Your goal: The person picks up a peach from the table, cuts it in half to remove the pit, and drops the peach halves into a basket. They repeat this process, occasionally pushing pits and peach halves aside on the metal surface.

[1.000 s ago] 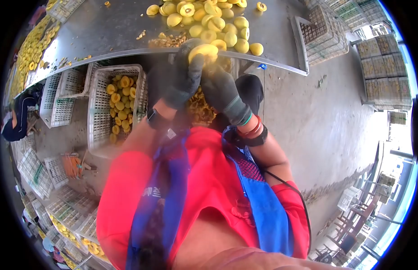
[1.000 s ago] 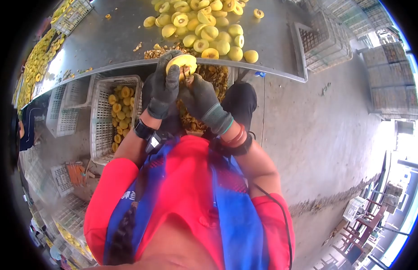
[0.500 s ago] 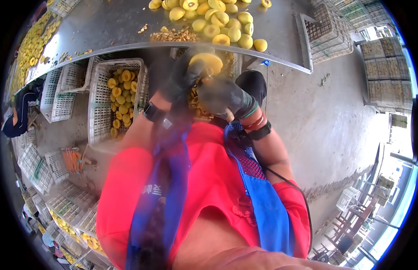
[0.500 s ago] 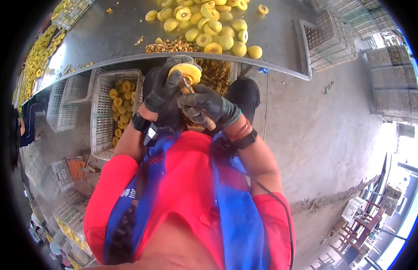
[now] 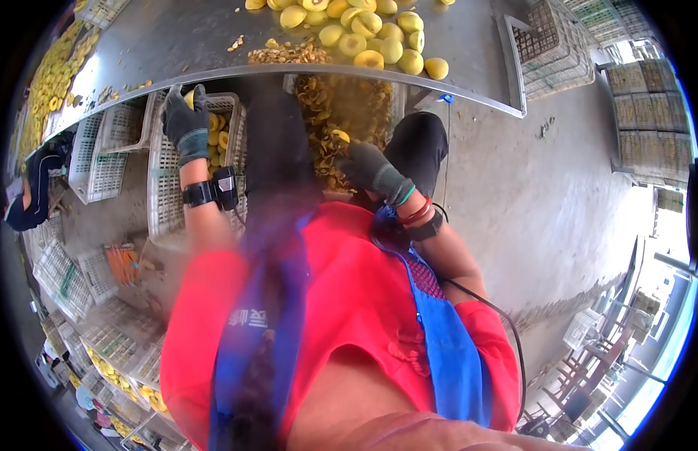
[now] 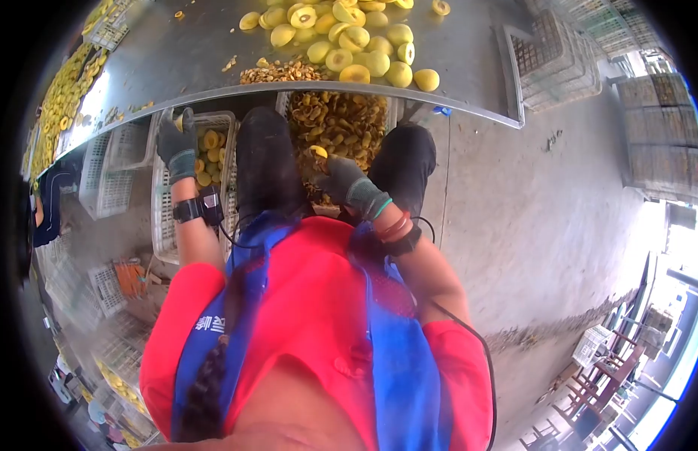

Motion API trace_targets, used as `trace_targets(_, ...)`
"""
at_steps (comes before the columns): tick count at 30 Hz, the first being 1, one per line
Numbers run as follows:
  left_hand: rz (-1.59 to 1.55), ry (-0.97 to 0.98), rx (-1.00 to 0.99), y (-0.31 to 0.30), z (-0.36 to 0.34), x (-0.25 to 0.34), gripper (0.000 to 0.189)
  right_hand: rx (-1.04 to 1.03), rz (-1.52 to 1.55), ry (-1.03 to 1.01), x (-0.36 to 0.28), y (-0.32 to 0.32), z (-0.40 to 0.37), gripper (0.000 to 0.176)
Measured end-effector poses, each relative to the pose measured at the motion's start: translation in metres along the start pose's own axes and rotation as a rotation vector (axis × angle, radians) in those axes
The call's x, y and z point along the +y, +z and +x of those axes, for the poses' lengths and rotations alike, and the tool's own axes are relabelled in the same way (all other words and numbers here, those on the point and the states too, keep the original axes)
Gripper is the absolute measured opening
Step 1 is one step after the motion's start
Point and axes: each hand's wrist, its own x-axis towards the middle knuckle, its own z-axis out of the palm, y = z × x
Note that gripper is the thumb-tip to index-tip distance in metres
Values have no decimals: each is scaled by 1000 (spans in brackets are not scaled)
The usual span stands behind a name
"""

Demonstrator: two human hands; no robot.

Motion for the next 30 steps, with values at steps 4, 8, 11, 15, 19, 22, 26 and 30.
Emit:
trace_targets(4,-41,217,-44,29,2,30,43,106,227,11,32,22,15,19)
trace_targets(8,-36,334,-399,102,0,115,47,171,427,-253,63,39,33,20)
trace_targets(11,-181,327,-682,174,-2,170,55,340,1262,79,54,41,38,19)
trace_targets(15,-90,289,-877,169,7,223,66,456,59,-56,68,43,40,22)
trace_targets(19,-113,220,-987,177,9,235,70,334,501,-344,75,29,10,22)
trace_targets(22,-284,191,-943,189,2,226,70,87,1700,-10,76,39,29,20)
trace_targets(26,-176,232,-947,219,0,217,70,344,599,-138,65,26,24,19)
trace_targets(30,-474,199,-754,248,-2,201,56,534,155,-303,81,46,38,18)
